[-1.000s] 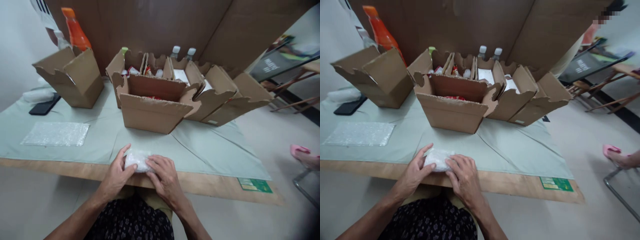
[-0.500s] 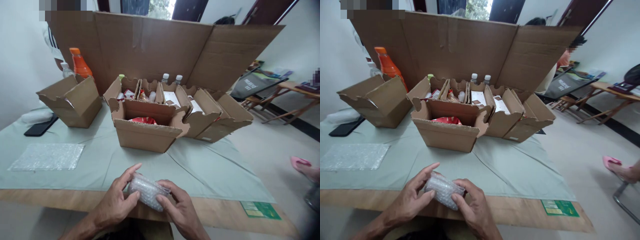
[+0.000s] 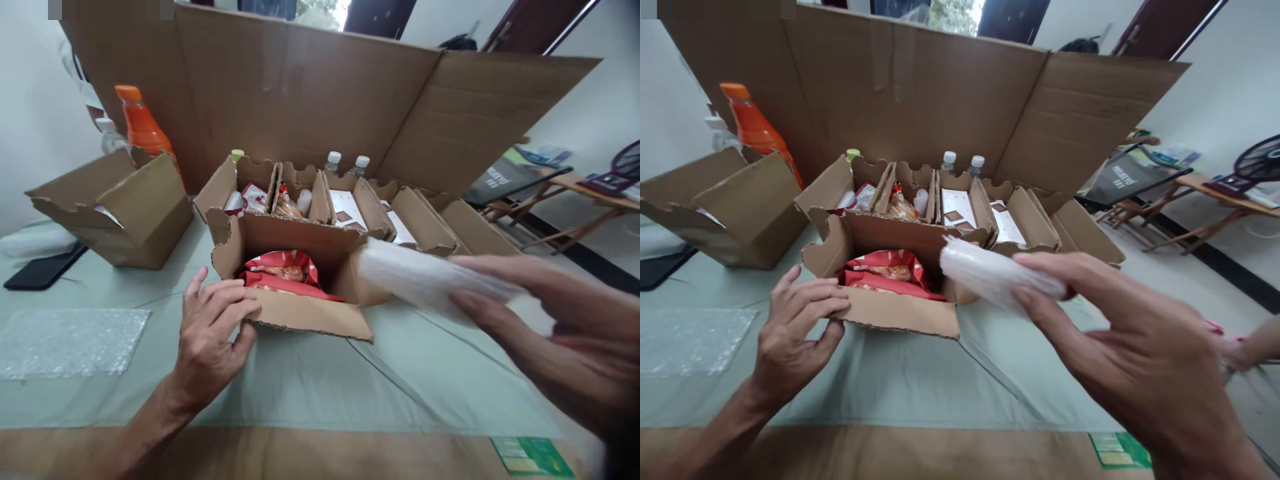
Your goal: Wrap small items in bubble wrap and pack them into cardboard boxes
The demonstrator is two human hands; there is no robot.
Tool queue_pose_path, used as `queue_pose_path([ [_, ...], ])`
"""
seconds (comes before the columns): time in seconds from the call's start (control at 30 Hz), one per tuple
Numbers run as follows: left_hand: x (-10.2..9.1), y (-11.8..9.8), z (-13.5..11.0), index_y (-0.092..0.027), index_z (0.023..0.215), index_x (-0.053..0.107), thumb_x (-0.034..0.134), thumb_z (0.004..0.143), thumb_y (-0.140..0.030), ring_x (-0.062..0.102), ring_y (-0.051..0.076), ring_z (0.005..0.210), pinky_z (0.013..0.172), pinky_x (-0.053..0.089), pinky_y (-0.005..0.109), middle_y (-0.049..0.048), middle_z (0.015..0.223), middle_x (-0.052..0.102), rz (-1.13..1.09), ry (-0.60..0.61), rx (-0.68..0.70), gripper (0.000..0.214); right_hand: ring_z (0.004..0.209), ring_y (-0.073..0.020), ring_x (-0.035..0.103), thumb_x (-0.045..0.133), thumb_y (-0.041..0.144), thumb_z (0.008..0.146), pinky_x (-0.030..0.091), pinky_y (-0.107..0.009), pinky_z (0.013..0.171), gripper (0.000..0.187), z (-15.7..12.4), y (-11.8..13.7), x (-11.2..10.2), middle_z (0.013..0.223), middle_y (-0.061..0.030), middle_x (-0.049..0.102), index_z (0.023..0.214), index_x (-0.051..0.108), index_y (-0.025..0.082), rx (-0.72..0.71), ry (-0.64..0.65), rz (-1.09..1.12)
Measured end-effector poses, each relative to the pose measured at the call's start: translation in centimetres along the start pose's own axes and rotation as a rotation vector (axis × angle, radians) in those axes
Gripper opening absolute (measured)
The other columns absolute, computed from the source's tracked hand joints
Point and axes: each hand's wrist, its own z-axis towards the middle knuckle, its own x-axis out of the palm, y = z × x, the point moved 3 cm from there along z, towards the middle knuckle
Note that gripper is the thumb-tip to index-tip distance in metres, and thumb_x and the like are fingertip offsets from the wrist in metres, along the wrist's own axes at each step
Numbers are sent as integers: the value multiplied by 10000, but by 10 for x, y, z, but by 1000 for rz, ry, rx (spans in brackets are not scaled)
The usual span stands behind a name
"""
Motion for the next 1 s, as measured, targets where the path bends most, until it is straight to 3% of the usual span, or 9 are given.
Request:
queue_pose_path([
  [0.1, 1, 1, -9, -213, 984, 667, 652, 826, -2, 719, 232, 1003, 1188, 365, 624, 45, 986, 753, -36, -23, -18, 265, 618, -167, 664, 599, 365, 962, 482, -301, 537, 204, 51, 32, 25, 873, -37, 770, 1007, 769, 262, -212, 257, -185],
  [0.23, 4, 4, -10, -217, 986, 668, 659, 821, -5, 713, 232, 1010, 1179, 385, 611, 41, 984, 741, -61, -38, -44, 269, 642, -288, 709, 684, 226, 818, 476, -350, 548, 122, 90, 58, 103, 679, -109, 718, 712, 734, 192, -171, 729, -591],
  [0.37, 4, 3, -10, -216, 1002, 664, 652, 818, -1, 702, 238, 1042, 1184, 389, 592, 43, 1000, 728, -91, -36, -36, 284, 827, -309, 762, 698, 180, 818, 548, -367, 720, 90, 92, 63, 161, 852, -174, 782, 839, 777, 144, -178, 878, -487],
  [0.47, -3, 4, -14, -232, 1213, 645, 682, 820, -51, 638, 277, 1220, 1194, 390, 576, 87, 1212, 685, -105, -59, -82, 434, 840, -287, 759, 668, 204, 864, 553, -357, 716, 177, 76, 56, 140, 943, -145, 798, 993, 780, 160, -179, 779, -423],
  [0.6, -14, 21, -28, -302, 1521, 463, 742, 824, -194, 487, 304, 1432, 1238, 359, 547, 87, 1521, 523, -225, -138, -382, 759, 754, -223, 735, 541, 359, 994, 557, -356, 696, 290, 28, 37, 39, 1009, -87, 790, 1175, 730, 235, -81, 153, -244],
  [0.67, -11, 35, -36, -329, 1564, 403, 734, 847, -243, 461, 301, 1464, 1240, 361, 537, 75, 1582, 475, -383, -127, -569, 795, 671, -201, 713, 576, 450, 980, 528, -311, 576, 276, -5, 18, 13, 873, -66, 780, 1039, 749, 244, 77, 82, -140],
  [0.73, 0, 47, -40, -338, 1581, 365, 736, 853, -278, 430, 305, 1492, 1237, 363, 529, 79, 1625, 429, -522, -91, -703, 819, 650, -205, 703, 627, 505, 923, 508, -298, 507, 341, -33, -1, 24, 878, -70, 784, 1093, 738, 231, 212, 203, 0],
  [0.83, 25, 58, -33, -301, 1566, 371, 774, 796, -325, 435, 328, 1483, 1223, 373, 529, 110, 1608, 445, -678, -21, -835, 870, 891, -261, 728, 695, 518, 826, 594, -375, 718, 604, -50, -17, 85, 1146, -122, 770, 1327, 636, 187, 279, 323, 243],
  [1.0, 52, 41, -25, -165, 1395, 535, 792, 707, -394, 594, 354, 1297, 1160, 437, 543, 147, 1332, 653, -792, 86, -909, 769, 936, -286, 694, 657, 495, 830, 574, -414, 836, 365, -46, -8, 151, 1025, -114, 759, 1011, 717, 184, 263, 300, 447],
])
